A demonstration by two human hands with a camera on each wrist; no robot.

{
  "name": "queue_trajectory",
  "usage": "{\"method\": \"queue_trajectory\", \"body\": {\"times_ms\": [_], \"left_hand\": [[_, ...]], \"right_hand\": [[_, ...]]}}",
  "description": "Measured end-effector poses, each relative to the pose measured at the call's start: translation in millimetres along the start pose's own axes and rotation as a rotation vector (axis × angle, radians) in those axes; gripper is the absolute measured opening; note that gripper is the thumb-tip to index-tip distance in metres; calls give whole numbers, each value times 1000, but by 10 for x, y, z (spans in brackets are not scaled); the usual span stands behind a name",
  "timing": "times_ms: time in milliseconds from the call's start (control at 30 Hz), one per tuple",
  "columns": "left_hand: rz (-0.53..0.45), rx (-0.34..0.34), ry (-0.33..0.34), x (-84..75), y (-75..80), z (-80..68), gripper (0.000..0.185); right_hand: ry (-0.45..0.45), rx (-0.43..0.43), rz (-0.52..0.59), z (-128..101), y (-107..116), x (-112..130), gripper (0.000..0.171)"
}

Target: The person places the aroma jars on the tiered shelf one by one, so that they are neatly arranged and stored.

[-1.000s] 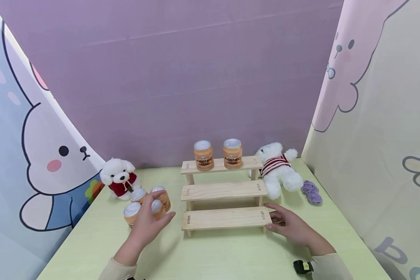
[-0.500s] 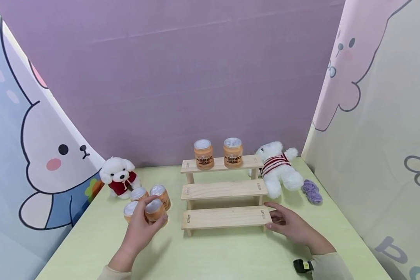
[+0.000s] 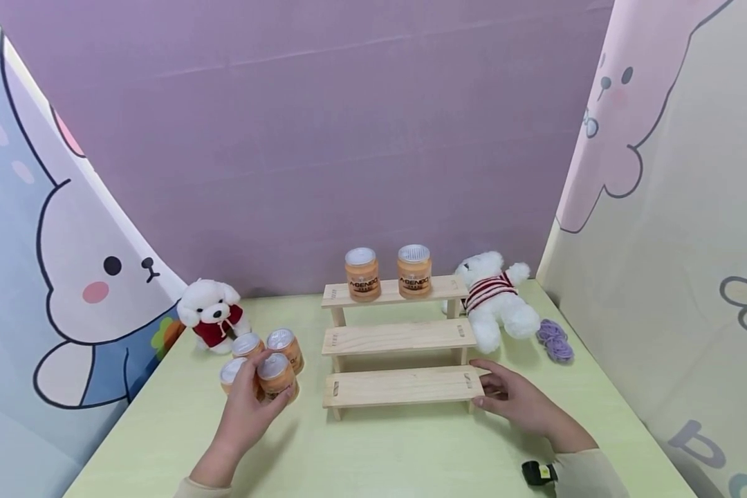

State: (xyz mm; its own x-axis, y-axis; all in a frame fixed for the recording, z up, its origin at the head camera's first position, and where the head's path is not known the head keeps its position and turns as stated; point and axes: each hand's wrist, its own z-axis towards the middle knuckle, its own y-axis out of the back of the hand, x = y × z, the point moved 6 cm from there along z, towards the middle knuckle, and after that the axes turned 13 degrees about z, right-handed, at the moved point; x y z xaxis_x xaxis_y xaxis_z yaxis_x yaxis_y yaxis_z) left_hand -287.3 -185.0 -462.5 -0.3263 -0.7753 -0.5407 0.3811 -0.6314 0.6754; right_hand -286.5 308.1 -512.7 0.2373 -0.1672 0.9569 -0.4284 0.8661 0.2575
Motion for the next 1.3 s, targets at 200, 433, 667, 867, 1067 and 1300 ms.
{"method": "queue_trajectory", "body": {"times_ms": [200,433,667,867,1067,1300], "left_hand": [[31,-24,-26,5,-8,-9,84],[66,-40,-43,-35,-3,-22,85],[59,-12,-56,-25,-40,-38,87],[67,-19,-53,33,-87,-59,82],[63,8,-55,62,-170,-91,84],[-18,46,-46,97,-253,-80,90]], "right_hand": [[17,5,9,-1,-9,34,73],[0,-2,12,3,-7,18,73],[-12,0,12,-1,-7,11,74],[0,1,4,4,-8,4,74],[3,8,14,17,-13,-18,74],[20,0,2,4,3,-9,73]]}}
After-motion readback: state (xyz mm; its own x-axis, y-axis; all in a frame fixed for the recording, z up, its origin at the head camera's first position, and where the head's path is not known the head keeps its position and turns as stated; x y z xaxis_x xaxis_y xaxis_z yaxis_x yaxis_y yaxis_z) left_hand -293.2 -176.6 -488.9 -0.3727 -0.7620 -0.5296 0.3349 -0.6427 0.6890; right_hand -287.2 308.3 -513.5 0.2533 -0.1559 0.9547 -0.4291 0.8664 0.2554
